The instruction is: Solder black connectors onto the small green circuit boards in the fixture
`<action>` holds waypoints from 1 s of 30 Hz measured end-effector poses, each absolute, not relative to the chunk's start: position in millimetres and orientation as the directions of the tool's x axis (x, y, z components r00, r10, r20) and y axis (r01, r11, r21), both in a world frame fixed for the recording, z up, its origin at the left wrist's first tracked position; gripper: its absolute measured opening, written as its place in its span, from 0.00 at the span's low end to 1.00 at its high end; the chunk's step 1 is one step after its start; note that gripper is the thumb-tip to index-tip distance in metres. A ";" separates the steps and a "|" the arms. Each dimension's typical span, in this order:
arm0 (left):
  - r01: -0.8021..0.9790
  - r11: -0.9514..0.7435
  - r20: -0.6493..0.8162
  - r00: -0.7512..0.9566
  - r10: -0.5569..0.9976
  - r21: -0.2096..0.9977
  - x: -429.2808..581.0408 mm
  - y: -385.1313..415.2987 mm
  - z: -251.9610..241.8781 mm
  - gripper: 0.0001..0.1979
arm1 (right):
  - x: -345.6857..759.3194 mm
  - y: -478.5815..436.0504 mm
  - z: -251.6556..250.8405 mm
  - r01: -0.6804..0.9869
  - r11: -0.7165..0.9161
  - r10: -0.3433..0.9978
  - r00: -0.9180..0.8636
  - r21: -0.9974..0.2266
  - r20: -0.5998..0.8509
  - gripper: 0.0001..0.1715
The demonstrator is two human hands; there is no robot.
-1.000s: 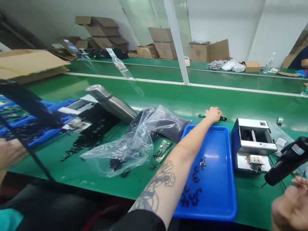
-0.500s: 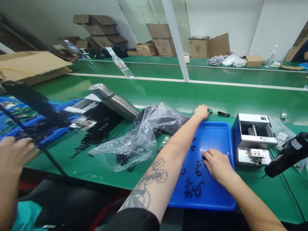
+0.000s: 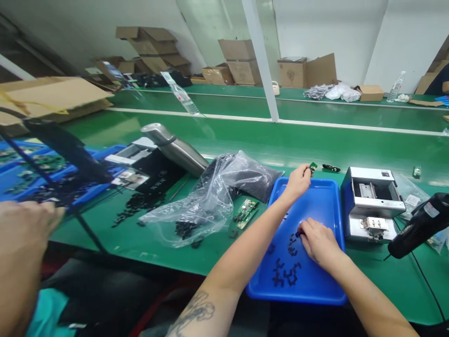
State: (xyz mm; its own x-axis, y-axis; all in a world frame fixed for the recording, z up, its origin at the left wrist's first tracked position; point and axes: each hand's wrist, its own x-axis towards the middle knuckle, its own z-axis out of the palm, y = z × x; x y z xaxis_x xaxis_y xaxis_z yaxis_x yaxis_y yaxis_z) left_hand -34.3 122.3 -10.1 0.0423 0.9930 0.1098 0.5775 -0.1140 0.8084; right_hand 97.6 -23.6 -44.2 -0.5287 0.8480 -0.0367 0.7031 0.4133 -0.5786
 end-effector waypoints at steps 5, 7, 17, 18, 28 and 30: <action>0.403 -0.076 0.013 0.156 0.988 0.912 -36.5 79.9 -1.5 0.14 | 115.2 -23.3 -29.3 0.484 0.395 0.869 -0.473 -0.781 0.145 0.15; 0.364 -0.067 -0.017 0.221 0.975 0.929 -38.7 67.4 3.5 0.13 | 122.6 -23.7 -22.4 0.378 0.365 0.887 -0.420 -0.851 0.194 0.14; 0.375 -0.256 0.073 0.439 0.896 0.891 -59.8 20.3 31.1 0.12 | 133.4 -26.1 -8.1 0.123 0.257 0.966 -0.021 -0.959 0.256 0.12; 0.387 -0.277 0.090 0.436 0.896 0.879 -61.7 16.4 32.2 0.12 | 134.9 -25.4 -7.3 0.122 0.259 0.965 0.001 -0.958 0.261 0.12; 0.409 -0.252 0.081 0.392 0.916 0.877 -66.4 0.4 31.6 0.12 | 133.2 -28.1 2.0 0.166 0.219 0.973 0.043 -0.962 0.229 0.13; 0.406 -0.263 0.090 0.397 0.913 0.875 -66.4 0.4 31.3 0.11 | 131.3 -29.2 3.2 0.176 0.215 0.973 0.050 -0.961 0.227 0.13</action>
State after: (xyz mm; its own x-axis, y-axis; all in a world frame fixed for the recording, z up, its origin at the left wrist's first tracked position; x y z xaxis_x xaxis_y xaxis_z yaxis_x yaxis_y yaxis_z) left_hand -66.4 0.4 31.3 0.3974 0.9132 0.0901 0.4062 -0.2631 0.8751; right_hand 131.3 -29.2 3.2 0.0497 0.9727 0.2269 0.1755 0.2151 -0.9607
